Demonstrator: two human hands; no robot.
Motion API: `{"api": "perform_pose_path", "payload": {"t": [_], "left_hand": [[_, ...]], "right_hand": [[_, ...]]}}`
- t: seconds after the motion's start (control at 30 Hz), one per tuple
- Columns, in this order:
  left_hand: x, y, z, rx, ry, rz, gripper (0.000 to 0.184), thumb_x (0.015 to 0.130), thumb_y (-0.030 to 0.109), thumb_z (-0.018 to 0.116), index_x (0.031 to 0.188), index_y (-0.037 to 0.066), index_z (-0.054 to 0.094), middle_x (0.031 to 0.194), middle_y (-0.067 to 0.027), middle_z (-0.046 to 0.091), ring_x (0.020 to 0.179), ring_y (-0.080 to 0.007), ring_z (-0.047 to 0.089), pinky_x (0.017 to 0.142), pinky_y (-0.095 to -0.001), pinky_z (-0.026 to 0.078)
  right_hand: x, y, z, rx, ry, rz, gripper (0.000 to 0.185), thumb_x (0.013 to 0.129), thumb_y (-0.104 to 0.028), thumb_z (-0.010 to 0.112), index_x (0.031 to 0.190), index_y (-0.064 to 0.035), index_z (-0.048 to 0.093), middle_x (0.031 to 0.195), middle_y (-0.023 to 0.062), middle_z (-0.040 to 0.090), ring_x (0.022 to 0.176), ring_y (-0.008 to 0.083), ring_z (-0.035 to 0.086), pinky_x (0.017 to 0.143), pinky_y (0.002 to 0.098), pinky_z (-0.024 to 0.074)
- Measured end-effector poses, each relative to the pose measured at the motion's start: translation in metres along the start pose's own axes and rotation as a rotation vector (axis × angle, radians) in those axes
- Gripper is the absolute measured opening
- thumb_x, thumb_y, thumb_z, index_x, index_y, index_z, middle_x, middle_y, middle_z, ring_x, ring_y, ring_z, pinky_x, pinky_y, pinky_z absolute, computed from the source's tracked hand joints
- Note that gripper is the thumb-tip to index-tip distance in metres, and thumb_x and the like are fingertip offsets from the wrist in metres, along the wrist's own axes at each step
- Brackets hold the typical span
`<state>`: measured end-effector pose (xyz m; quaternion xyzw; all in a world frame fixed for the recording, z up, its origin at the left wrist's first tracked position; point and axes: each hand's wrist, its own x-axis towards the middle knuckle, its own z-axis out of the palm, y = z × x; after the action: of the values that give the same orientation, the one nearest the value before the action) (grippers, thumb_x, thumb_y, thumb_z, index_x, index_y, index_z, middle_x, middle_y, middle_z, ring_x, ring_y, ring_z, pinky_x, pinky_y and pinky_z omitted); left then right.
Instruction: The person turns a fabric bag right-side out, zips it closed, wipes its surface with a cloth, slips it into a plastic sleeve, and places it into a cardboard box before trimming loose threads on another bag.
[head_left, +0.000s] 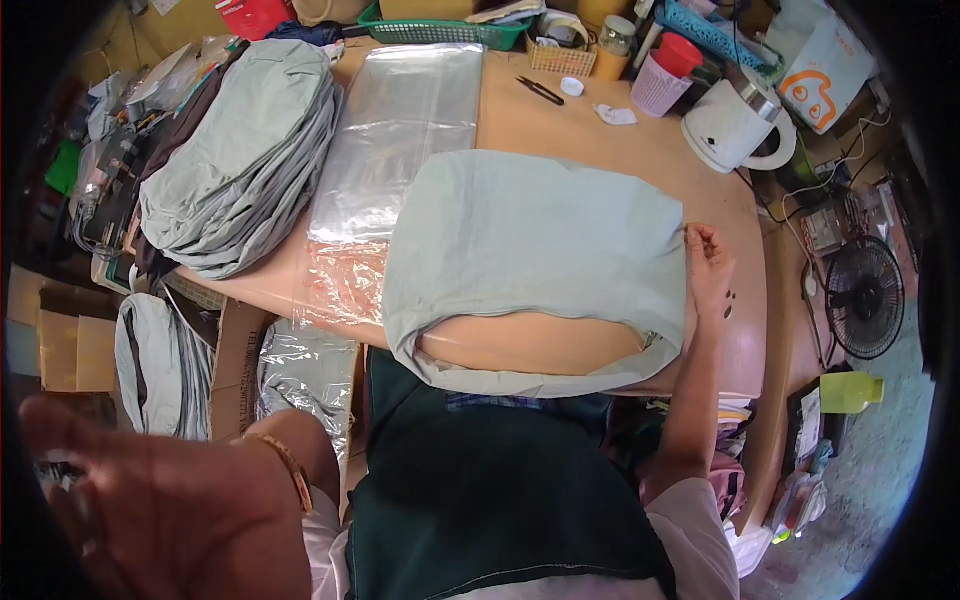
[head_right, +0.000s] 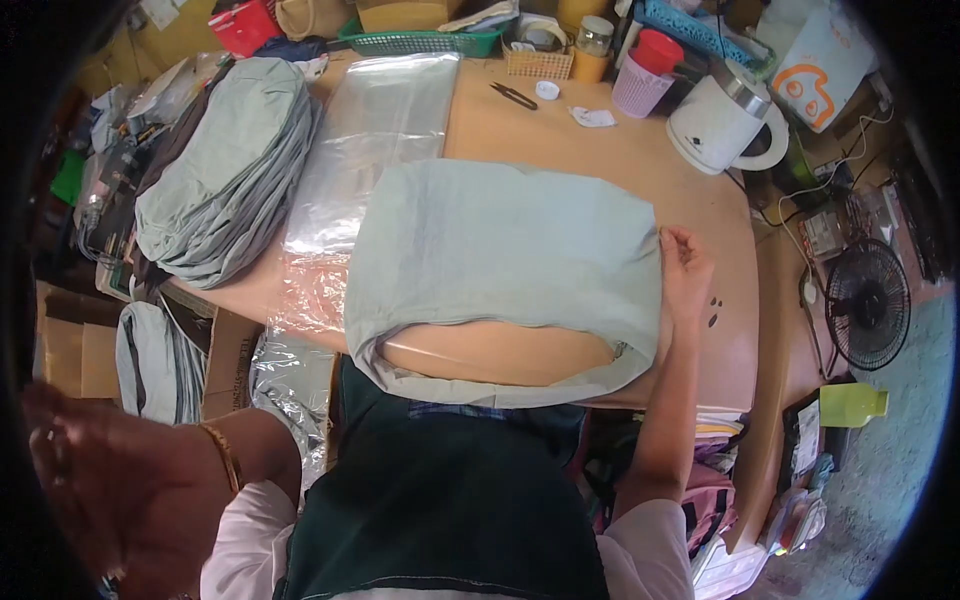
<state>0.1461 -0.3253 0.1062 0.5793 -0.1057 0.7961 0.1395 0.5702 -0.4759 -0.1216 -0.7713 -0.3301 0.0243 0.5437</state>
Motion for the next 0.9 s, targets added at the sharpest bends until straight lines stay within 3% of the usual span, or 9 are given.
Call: {"api": "perform_pose_path", "payload": {"t": [0.17,0.37,0.43,0.5,0.57,0.63,0.73,0.8,0.9], "left_hand": [[0.012,0.01,0.009,-0.126,-0.004,0.112,0.042,0.098,0.038,0.044,0.119,0.004,0.059,0.11,-0.0128,0.061,0.103,-0.0268,0.056,0.109,-0.0484,0.032],[0.012,0.004,0.022,-0.225,-0.004,0.142,0.036,0.096,0.034,0.05,0.12,0.008,0.059,0.114,-0.0058,0.061,0.107,-0.0194,0.055,0.107,-0.0441,0.035],[0.0,-0.015,0.03,-0.267,-0.019,0.113,0.035,0.095,0.032,0.052,0.12,0.009,0.059,0.115,-0.0034,0.061,0.109,-0.0169,0.055,0.106,-0.0427,0.035],[-0.026,-0.056,0.037,-0.151,-0.155,-0.052,0.033,0.095,0.031,0.054,0.121,0.01,0.059,0.116,-0.0011,0.061,0.11,-0.0144,0.055,0.105,-0.0413,0.036],[-0.083,-0.107,0.022,0.563,-0.514,-0.399,0.038,0.089,0.012,0.062,0.125,0.0,0.055,0.119,-0.0116,0.061,0.112,-0.0226,0.056,0.101,-0.0368,0.041],[-0.147,-0.162,0.013,0.548,-0.653,-0.551,0.043,0.085,0.02,0.071,0.121,0.001,0.058,0.118,-0.0153,0.061,0.102,-0.0254,0.059,0.089,-0.0336,0.046],[-0.199,-0.189,0.0,0.529,-0.749,-0.8,0.036,0.086,0.024,0.071,0.11,-0.001,0.065,0.099,-0.011,0.066,0.081,-0.0161,0.06,0.072,-0.0287,0.048],[-0.212,-0.199,-0.005,0.331,-0.772,-1.202,0.027,0.088,0.024,0.07,0.093,-0.003,0.069,0.074,-0.0017,0.063,0.063,-0.0068,0.05,0.056,-0.0253,0.041],[-0.228,-0.214,-0.017,0.296,-0.768,-1.309,0.023,0.092,0.023,0.068,0.083,0.001,0.07,0.073,0.0064,0.06,0.066,-0.0016,0.047,0.059,-0.0196,0.039]], "right_hand": [[0.003,0.032,0.008,-0.058,0.136,-0.03,0.017,0.094,-0.014,0.063,0.096,0.0026,0.067,0.08,0.0037,0.066,0.072,0.0097,0.058,0.067,0.0245,0.0473],[0.019,0.035,-0.007,0.218,-0.06,0.116,0.026,0.097,-0.022,0.059,0.109,0.0013,0.063,0.096,0.006,0.066,0.088,0.0112,0.059,0.078,0.0249,0.0464],[0.022,0.01,-0.01,0.297,-0.094,0.328,0.033,0.097,-0.025,0.058,0.116,0.0013,0.059,0.104,0.0064,0.064,0.093,0.0119,0.057,0.083,0.0261,0.0462],[0.026,-0.008,-0.005,0.242,-0.101,0.219,0.034,0.096,-0.024,0.061,0.118,0.0012,0.058,0.104,0.0057,0.063,0.093,0.0115,0.057,0.083,0.026,0.0463],[0.031,-0.016,0.009,0.194,-0.112,0.114,0.036,0.094,-0.024,0.063,0.119,0.0011,0.057,0.104,0.005,0.063,0.092,0.0112,0.057,0.084,0.026,0.0463],[0.037,-0.016,0.025,0.334,-0.148,0.034,0.026,0.092,-0.02,0.066,0.109,0.0002,0.062,0.093,0.0001,0.062,0.084,0.0072,0.054,0.077,0.0223,0.0433],[0.053,0.009,0.035,0.315,-0.182,0.172,0.014,0.091,-0.015,0.067,0.094,-0.0015,0.066,0.083,-0.0044,0.058,0.076,0.0039,0.049,0.07,0.0201,0.0389],[0.054,0.014,0.04,0.359,-0.155,0.144,0.012,0.091,-0.015,0.066,0.089,-0.0024,0.065,0.08,-0.0057,0.057,0.074,0.0032,0.046,0.067,0.0198,0.0373],[0.051,0.024,0.046,0.368,-0.168,0.145,0.013,0.092,-0.014,0.065,0.084,-0.0035,0.065,0.077,-0.006,0.056,0.072,0.003,0.046,0.067,0.0197,0.0369]]}}
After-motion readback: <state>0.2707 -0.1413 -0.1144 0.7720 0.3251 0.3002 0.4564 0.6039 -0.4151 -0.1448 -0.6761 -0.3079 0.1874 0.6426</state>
